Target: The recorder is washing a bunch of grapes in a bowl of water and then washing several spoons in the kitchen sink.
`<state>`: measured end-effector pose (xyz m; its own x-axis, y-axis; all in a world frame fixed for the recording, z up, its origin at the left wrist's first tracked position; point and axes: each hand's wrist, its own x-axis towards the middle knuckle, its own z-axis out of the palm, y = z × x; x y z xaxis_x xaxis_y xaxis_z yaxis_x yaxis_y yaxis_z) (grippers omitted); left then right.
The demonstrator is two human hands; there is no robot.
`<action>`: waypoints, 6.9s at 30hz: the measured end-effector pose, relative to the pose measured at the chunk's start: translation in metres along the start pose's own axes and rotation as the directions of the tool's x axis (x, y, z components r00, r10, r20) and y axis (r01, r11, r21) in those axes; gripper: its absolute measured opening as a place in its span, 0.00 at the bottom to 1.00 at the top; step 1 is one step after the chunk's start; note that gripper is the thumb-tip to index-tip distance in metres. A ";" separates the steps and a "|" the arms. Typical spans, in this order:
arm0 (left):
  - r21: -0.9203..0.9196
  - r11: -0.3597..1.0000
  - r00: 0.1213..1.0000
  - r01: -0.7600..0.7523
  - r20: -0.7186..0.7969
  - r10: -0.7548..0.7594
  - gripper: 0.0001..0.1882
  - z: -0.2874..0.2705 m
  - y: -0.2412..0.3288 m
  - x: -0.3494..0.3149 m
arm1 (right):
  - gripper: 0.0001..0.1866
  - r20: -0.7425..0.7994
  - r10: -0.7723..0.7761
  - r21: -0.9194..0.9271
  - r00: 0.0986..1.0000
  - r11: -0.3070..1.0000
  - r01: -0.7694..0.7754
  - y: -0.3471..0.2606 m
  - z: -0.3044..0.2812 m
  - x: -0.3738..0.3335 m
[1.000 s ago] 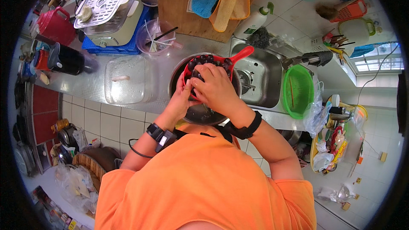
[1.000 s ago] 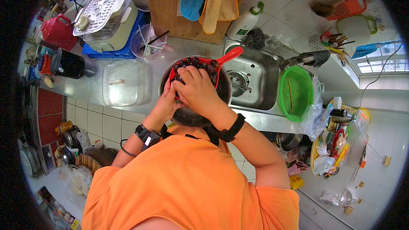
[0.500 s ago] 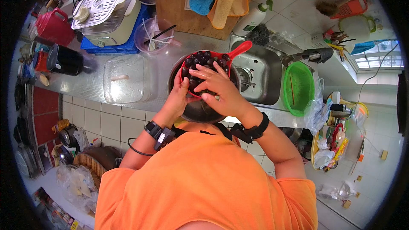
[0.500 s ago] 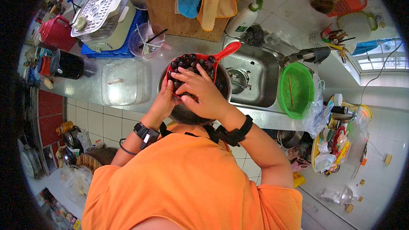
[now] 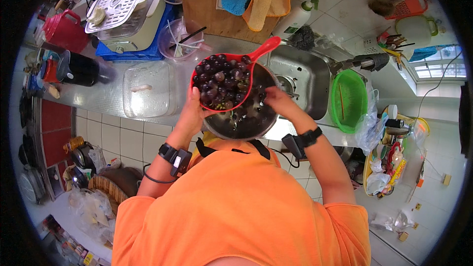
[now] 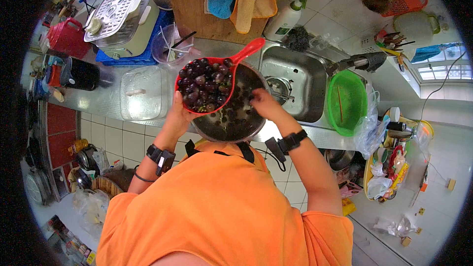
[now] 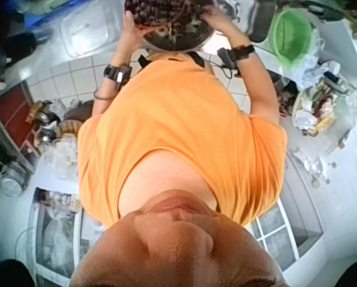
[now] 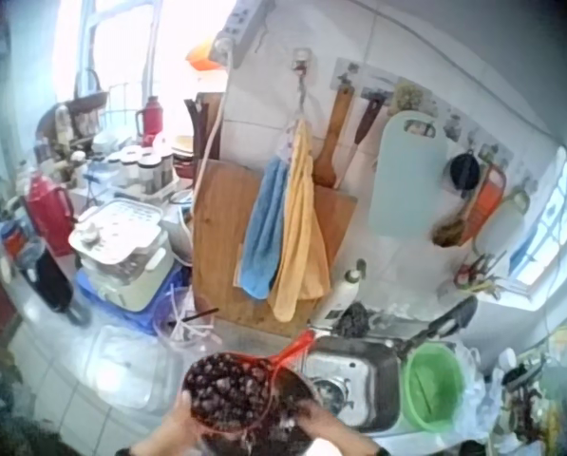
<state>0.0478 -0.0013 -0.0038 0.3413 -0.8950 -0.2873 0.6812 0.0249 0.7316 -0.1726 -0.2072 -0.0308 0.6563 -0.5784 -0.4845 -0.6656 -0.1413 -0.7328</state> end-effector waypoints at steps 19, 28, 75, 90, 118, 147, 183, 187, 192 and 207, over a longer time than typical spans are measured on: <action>0.027 0.982 0.965 -0.185 -0.186 0.187 0.33 -0.026 0.052 -0.039 | 0.39 0.362 0.020 -0.499 0.932 0.849 0.176 -0.014 0.101 0.017; 0.028 0.992 0.979 -0.119 -0.164 0.122 0.34 -0.011 0.034 -0.035 | 0.31 0.556 0.073 -0.348 0.828 0.925 0.152 -0.005 0.109 0.012; -0.068 0.984 0.971 -0.166 -0.184 0.151 0.36 -0.046 0.006 -0.032 | 0.07 0.226 0.171 0.683 0.959 0.674 -0.282 -0.034 0.020 -0.037; -0.094 0.951 0.886 -0.294 -0.399 0.235 0.34 -0.085 0.011 -0.048 | 0.08 0.348 0.207 0.582 0.914 0.717 -0.384 -0.046 0.037 -0.025; -0.024 0.974 0.762 -0.226 -0.627 0.161 0.27 -0.097 -0.041 -0.047 | 0.13 0.293 0.254 0.417 0.922 0.834 -0.362 -0.021 0.064 -0.014; 0.628 0.764 0.822 -0.147 -0.352 0.448 0.21 -0.033 -0.013 -0.055 | 0.21 0.085 -0.016 0.365 0.996 0.931 -0.016 -0.018 0.051 -0.026; 0.896 0.444 0.907 -0.023 -0.168 0.386 0.17 -0.052 0.002 0.002 | 0.15 0.016 -0.478 -0.447 0.878 0.782 0.434 -0.011 0.056 -0.016; 0.953 0.280 0.946 0.116 -0.191 0.260 0.19 -0.041 0.061 0.020 | 0.16 0.082 -0.390 -0.474 0.917 0.795 0.380 -0.019 0.056 -0.019; 0.997 0.029 0.983 0.067 -0.071 0.167 0.19 -0.094 0.130 0.072 | 0.18 0.096 -0.275 -0.443 0.957 0.849 0.288 -0.039 0.063 -0.025; 0.983 0.065 0.980 -0.173 0.178 -0.085 0.19 -0.057 0.152 0.086 | 0.33 -0.183 -0.304 -0.617 0.935 0.776 0.132 -0.040 0.063 -0.021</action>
<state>0.2177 -0.0493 0.0480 0.1612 -0.9589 -0.2334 -0.6510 -0.2811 0.7051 -0.1366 -0.1387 -0.0215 0.7509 -0.6448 -0.1426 -0.6493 -0.6816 -0.3373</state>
